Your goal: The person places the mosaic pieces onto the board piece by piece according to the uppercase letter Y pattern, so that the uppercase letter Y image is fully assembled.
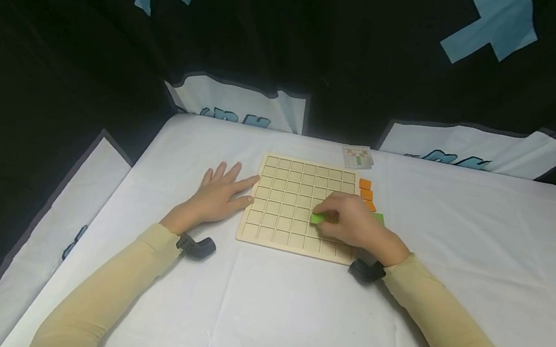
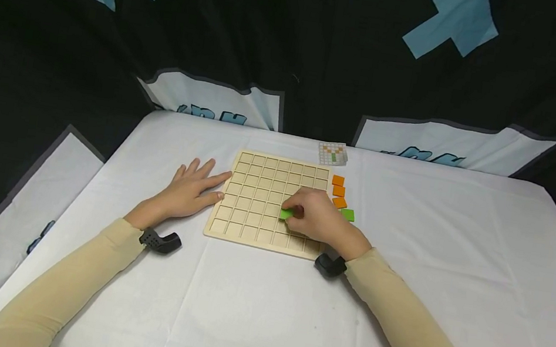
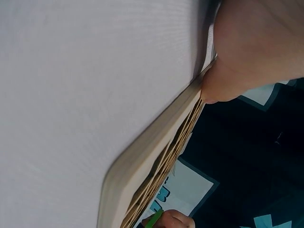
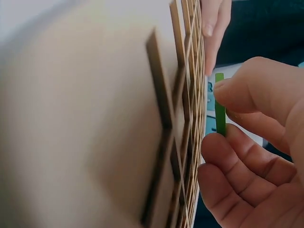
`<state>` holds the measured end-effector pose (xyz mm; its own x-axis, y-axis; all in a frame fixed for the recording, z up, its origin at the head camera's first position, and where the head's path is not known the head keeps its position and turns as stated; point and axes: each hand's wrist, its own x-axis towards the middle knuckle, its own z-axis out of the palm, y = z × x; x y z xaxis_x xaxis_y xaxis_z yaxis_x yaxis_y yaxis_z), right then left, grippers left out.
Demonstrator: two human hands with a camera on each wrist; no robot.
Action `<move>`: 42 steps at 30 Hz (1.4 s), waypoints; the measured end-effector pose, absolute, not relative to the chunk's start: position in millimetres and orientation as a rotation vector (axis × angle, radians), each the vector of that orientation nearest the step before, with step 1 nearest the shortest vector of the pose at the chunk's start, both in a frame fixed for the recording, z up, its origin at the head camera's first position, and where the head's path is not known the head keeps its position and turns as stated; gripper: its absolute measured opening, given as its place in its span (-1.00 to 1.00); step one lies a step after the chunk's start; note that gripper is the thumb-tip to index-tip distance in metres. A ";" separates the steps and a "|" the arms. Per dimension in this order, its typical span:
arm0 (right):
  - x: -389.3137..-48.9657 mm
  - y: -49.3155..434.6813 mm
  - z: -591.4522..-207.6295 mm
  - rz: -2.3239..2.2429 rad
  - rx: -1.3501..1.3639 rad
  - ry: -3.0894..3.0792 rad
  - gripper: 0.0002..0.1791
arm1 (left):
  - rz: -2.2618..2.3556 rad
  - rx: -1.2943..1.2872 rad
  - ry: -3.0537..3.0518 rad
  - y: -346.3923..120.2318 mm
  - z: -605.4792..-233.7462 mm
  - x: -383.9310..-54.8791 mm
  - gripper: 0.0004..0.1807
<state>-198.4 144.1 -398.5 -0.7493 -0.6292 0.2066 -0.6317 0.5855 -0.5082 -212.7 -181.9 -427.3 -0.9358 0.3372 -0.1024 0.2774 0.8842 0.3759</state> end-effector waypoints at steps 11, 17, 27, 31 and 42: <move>-195.0 132.0 -395.5 0.905 1.154 -2.784 -0.73 | 0.536 0.482 2.889 -182.4 -427.6 -213.1 -0.34; -193.2 123.2 -397.3 0.921 1.169 -2.802 -0.72 | 0.548 0.484 2.883 -181.7 -428.9 -212.7 -0.34; -190.8 117.7 -404.5 0.895 1.163 -2.824 -0.73 | 0.541 0.485 2.881 -180.4 -429.8 -212.5 -0.33; -190.7 116.9 -404.0 0.886 1.170 -2.814 -0.72 | 0.540 0.481 2.883 -180.8 -428.2 -213.0 -0.33; -191.3 115.0 -405.2 0.881 1.182 -2.800 -0.72 | 0.539 0.479 2.883 -181.9 -428.9 -214.9 -0.33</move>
<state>-191.3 115.0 -405.2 -0.7207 -0.6674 0.1875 -0.6545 0.5659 -0.5013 -214.9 -181.9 -428.9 -0.9341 0.3410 -0.1058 0.2797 0.8832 0.3765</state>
